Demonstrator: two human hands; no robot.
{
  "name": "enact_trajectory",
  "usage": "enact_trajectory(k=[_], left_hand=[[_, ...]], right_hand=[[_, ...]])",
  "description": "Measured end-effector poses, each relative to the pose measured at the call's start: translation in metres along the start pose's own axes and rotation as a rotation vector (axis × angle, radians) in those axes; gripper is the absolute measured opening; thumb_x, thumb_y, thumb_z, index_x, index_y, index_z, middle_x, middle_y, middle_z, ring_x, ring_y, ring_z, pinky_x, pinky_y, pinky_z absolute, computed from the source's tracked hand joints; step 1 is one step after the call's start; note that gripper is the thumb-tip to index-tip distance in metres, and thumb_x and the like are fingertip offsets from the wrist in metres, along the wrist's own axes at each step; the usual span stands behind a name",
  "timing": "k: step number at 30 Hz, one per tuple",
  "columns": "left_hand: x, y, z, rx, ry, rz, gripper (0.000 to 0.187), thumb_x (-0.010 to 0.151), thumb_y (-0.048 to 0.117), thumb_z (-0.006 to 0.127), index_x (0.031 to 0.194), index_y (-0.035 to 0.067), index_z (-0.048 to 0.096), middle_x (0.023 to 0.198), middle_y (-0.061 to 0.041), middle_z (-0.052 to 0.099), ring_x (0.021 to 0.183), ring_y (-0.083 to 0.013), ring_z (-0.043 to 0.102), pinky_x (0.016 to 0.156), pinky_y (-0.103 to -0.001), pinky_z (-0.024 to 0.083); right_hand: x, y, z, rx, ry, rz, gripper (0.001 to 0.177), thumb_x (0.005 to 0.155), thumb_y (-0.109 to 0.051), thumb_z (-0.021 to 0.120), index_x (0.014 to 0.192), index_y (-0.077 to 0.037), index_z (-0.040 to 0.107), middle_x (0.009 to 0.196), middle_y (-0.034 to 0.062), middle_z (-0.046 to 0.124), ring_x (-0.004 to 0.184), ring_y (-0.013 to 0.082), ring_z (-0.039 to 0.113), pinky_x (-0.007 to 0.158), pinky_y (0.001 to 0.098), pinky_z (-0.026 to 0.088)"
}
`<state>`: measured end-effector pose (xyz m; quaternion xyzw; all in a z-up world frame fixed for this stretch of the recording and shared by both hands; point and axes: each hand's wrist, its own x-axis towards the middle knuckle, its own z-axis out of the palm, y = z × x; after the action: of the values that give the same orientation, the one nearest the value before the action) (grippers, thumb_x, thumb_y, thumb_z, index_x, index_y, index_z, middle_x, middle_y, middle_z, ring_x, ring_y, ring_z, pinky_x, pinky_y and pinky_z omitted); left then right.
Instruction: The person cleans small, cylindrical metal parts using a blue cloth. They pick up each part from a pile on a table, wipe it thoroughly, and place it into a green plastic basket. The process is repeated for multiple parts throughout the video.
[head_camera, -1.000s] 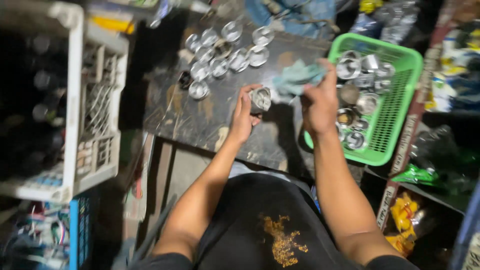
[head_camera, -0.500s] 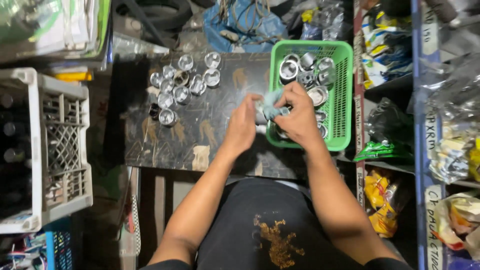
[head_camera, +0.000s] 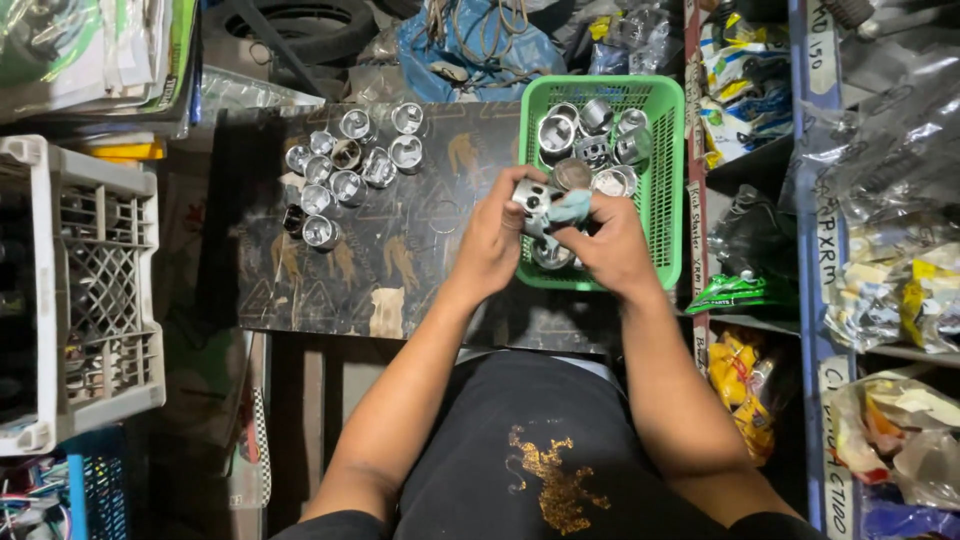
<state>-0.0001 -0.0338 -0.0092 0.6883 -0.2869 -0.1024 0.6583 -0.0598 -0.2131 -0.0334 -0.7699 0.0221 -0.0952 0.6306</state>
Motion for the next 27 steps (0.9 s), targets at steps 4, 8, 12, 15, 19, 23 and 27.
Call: enact_trajectory(k=[4, 8, 12, 15, 19, 23, 27], left_hand=[[-0.003, -0.021, 0.002, 0.029, -0.017, 0.004, 0.078, 0.1, 0.075, 0.02, 0.13, 0.012, 0.055, 0.106, -0.026, 0.065, 0.099, -0.0444, 0.065, 0.086, -0.054, 0.051], [-0.002, -0.011, 0.003, 0.075, -0.064, 0.026, 0.08, 0.099, 0.075, 0.015, 0.128, 0.012, 0.056, 0.111, -0.026, 0.067, 0.105, -0.0488, 0.066, 0.091, -0.058, 0.053], [0.0, 0.0, 0.002, 0.034, -0.053, 0.047, 0.077, 0.101, 0.073, 0.019, 0.127, 0.01, 0.055, 0.105, -0.028, 0.065, 0.099, -0.0476, 0.066, 0.086, -0.055, 0.053], [0.001, 0.0, -0.001, 0.082, -0.055, 0.076, 0.074, 0.101, 0.073, 0.021, 0.128, 0.013, 0.054, 0.11, -0.026, 0.064, 0.103, -0.0524, 0.064, 0.088, -0.058, 0.052], [0.003, -0.007, 0.006, 0.125, -0.053, 0.09, 0.074, 0.101, 0.072, 0.022, 0.129, 0.012, 0.055, 0.114, -0.024, 0.065, 0.106, -0.0491, 0.064, 0.091, -0.057, 0.053], [0.007, 0.022, 0.0, 0.197, -0.079, 0.115, 0.066, 0.103, 0.066, 0.021, 0.133, 0.016, 0.052, 0.121, -0.018, 0.065, 0.113, -0.045, 0.065, 0.095, -0.055, 0.053], [0.017, 0.027, -0.01, 0.199, -0.133, 0.078, 0.067, 0.101, 0.069, 0.022, 0.131, 0.017, 0.052, 0.118, -0.018, 0.065, 0.111, -0.0455, 0.066, 0.092, -0.057, 0.053]], right_hand=[[-0.001, 0.031, -0.002, -0.089, 0.185, -0.084, 0.033, 0.07, -0.017, 0.097, 0.078, -0.005, 0.068, 0.068, 0.005, 0.064, 0.068, 0.0086, 0.056, 0.063, 0.025, 0.041], [0.006, 0.068, 0.006, 0.174, 0.096, -0.192, 0.053, 0.066, -0.025, 0.102, 0.069, -0.009, 0.052, 0.071, 0.0024, 0.061, 0.067, 0.0094, 0.053, 0.063, 0.0228, 0.039], [-0.002, -0.001, 0.051, 0.575, 0.262, -0.057, 0.053, 0.065, -0.015, 0.097, 0.077, -0.013, 0.046, 0.079, -0.0035, 0.057, 0.076, 0.0057, 0.054, 0.068, 0.0186, 0.041], [0.002, -0.004, 0.058, 0.596, 0.326, -0.057, 0.051, 0.067, -0.008, 0.091, 0.076, -0.015, 0.041, 0.079, -0.0042, 0.055, 0.079, 0.0081, 0.056, 0.068, 0.0187, 0.04], [-0.002, 0.038, 0.047, 0.445, 0.51, -0.144, 0.034, 0.062, -0.003, 0.074, 0.078, -0.01, 0.045, 0.088, 0.0015, 0.061, 0.098, 0.0216, 0.067, 0.08, 0.0257, 0.048], [0.007, 0.029, 0.027, 0.119, 0.577, -0.271, 0.033, 0.064, -0.009, 0.085, 0.075, -0.007, 0.054, 0.07, 0.0033, 0.054, 0.069, 0.0096, 0.049, 0.058, 0.0256, 0.035], [0.014, 0.013, 0.021, 0.054, 0.463, -0.294, 0.035, 0.064, -0.012, 0.088, 0.071, -0.007, 0.054, 0.072, 0.0083, 0.062, 0.071, 0.0132, 0.056, 0.062, 0.0268, 0.042]])
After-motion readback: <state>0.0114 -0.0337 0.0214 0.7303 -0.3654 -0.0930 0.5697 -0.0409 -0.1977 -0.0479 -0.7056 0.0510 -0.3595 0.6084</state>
